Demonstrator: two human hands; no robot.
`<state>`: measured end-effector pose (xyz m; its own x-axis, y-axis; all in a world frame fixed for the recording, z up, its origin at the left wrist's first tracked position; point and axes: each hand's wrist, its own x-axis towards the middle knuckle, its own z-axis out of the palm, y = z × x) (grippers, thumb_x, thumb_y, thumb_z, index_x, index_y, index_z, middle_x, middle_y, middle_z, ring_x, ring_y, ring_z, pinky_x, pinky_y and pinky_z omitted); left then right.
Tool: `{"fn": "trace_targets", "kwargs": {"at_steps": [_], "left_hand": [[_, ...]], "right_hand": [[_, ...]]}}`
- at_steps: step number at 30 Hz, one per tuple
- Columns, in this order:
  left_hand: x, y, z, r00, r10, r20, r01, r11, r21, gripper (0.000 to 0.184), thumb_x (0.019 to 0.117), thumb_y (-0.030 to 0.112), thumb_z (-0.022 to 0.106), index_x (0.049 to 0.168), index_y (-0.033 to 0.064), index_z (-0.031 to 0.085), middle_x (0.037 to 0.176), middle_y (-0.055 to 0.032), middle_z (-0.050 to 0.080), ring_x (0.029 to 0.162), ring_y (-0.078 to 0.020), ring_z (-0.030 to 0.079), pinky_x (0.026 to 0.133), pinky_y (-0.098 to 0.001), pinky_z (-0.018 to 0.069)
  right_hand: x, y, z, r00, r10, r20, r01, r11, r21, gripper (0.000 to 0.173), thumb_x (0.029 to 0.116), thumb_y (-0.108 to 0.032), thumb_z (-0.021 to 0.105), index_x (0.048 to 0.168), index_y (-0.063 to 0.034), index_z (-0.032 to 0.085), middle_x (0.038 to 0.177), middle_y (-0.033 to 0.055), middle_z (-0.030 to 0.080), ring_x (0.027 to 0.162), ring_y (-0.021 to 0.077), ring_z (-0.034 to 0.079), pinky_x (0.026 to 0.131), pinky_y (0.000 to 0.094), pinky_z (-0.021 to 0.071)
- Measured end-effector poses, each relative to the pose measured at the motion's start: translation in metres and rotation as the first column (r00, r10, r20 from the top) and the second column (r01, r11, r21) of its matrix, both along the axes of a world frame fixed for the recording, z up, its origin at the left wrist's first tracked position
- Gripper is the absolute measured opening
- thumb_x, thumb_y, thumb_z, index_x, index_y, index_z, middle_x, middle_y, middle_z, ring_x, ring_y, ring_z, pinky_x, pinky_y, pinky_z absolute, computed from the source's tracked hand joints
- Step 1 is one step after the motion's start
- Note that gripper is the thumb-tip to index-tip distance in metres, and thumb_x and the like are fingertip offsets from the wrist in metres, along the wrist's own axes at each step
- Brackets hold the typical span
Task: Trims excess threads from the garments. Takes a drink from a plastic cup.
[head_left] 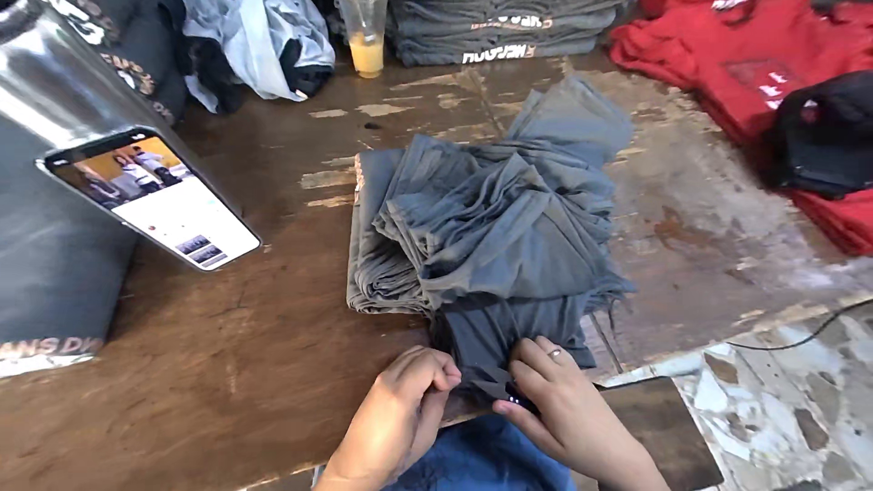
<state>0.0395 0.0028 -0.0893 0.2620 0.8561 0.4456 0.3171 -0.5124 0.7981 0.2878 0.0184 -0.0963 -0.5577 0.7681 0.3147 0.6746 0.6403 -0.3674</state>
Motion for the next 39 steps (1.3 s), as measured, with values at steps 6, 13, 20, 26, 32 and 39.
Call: {"fn": "trace_targets", "kwargs": {"at_steps": [6, 13, 20, 26, 32, 39], "left_hand": [[-0.003, 0.000, 0.002, 0.988, -0.066, 0.139, 0.069, 0.997, -0.017, 0.010, 0.0913, 0.000, 0.067, 0.091, 0.0050, 0.059, 0.094, -0.0055, 0.072, 0.094, -0.0083, 0.071, 0.087, -0.0197, 0.0576], [-0.008, -0.001, 0.002, 0.979, -0.099, 0.176, 0.106, 0.994, -0.035, 0.012, 0.0908, -0.001, 0.068, 0.091, 0.0049, 0.057, 0.092, -0.0057, 0.071, 0.093, -0.0096, 0.072, 0.087, -0.0221, 0.0593], [-0.006, -0.001, 0.004, 0.970, -0.120, 0.212, 0.127, 0.992, -0.023, 0.012, 0.0931, 0.002, 0.067, 0.093, 0.0058, 0.056, 0.092, -0.0051, 0.069, 0.093, -0.0085, 0.070, 0.086, -0.0207, 0.0581], [-0.004, -0.002, 0.001, 0.955, -0.108, 0.278, 0.113, 0.994, -0.002, 0.011, 0.0936, 0.002, 0.069, 0.093, 0.0047, 0.059, 0.093, -0.0050, 0.072, 0.093, -0.0093, 0.071, 0.086, -0.0217, 0.0587], [0.009, -0.022, 0.034, 0.778, -0.282, 0.562, 0.345, 0.938, -0.008, 0.005, 0.0979, 0.008, 0.068, 0.095, 0.0060, 0.064, 0.091, -0.0025, 0.071, 0.090, -0.0092, 0.069, 0.085, -0.0246, 0.0558], [0.008, -0.032, 0.060, 0.736, -0.458, -0.499, 0.222, 0.859, -0.461, 0.018, 0.0918, 0.011, 0.072, 0.108, 0.0032, 0.075, 0.108, -0.0155, 0.073, 0.105, -0.0343, 0.071, 0.086, -0.0475, 0.0595]], "right_hand": [[-0.008, -0.003, -0.003, 0.997, -0.052, 0.060, 0.048, 0.996, 0.075, 0.061, 0.1058, -0.061, 0.030, 0.078, -0.0147, 0.058, 0.084, 0.0070, 0.057, 0.083, 0.0265, 0.058, 0.068, 0.0400, 0.0467], [-0.006, -0.003, -0.004, 0.996, -0.061, 0.059, 0.057, 0.997, 0.060, 0.058, 0.1062, -0.059, 0.031, 0.079, -0.0152, 0.058, 0.085, 0.0065, 0.057, 0.085, 0.0262, 0.058, 0.070, 0.0393, 0.0479], [-0.009, -0.004, -0.001, 0.995, -0.075, 0.072, 0.071, 0.995, 0.064, 0.060, 0.1061, -0.059, 0.031, 0.078, -0.0145, 0.059, 0.084, 0.0065, 0.057, 0.083, 0.0261, 0.058, 0.069, 0.0394, 0.0482], [-0.015, 0.000, -0.004, 0.994, -0.094, 0.054, 0.088, 0.990, 0.106, 0.060, 0.1068, -0.056, 0.031, 0.075, -0.0142, 0.060, 0.078, 0.0057, 0.058, 0.078, 0.0265, 0.059, 0.065, 0.0392, 0.0473], [0.008, 0.006, 0.005, 0.961, -0.045, -0.273, 0.001, 0.987, -0.160, 0.057, 0.1060, -0.058, 0.039, 0.085, -0.0083, 0.058, 0.080, 0.0062, 0.059, 0.080, 0.0138, 0.060, 0.074, 0.0310, 0.0513], [0.023, 0.015, 0.004, 0.863, -0.056, -0.502, -0.087, 0.962, -0.259, 0.048, 0.1059, -0.051, 0.048, 0.088, -0.0063, 0.055, 0.077, -0.0019, 0.049, 0.072, -0.0029, 0.047, 0.067, 0.0140, 0.0407]]}}
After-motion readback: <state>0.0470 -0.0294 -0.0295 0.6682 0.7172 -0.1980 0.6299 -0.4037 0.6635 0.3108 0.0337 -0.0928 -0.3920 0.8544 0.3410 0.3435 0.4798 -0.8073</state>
